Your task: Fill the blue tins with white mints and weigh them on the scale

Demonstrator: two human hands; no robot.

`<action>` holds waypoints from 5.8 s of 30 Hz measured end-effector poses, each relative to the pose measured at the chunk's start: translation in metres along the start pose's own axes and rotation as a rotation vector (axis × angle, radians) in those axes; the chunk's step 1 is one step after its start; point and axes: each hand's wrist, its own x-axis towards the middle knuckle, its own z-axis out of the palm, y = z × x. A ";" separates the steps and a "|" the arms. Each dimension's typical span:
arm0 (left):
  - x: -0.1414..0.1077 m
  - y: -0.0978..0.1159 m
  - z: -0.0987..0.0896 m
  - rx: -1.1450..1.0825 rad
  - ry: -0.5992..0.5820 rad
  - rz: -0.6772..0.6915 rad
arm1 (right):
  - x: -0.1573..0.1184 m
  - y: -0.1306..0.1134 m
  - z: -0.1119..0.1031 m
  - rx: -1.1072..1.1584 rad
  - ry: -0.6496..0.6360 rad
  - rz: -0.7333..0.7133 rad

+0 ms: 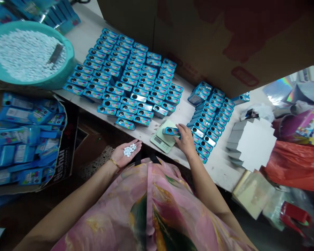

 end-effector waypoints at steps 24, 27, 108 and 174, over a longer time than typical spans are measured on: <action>0.020 0.014 -0.019 -0.062 0.047 0.034 | 0.041 -0.114 0.086 -0.101 -0.221 -0.160; 0.026 0.018 -0.005 -0.058 0.023 0.023 | 0.048 -0.092 0.082 -0.058 -0.153 -0.244; 0.005 -0.024 0.060 0.094 -0.192 -0.243 | 0.015 -0.036 0.016 0.134 0.019 -0.029; 0.043 -0.025 0.081 0.156 -0.133 -0.143 | 0.003 -0.040 0.009 0.487 0.166 0.062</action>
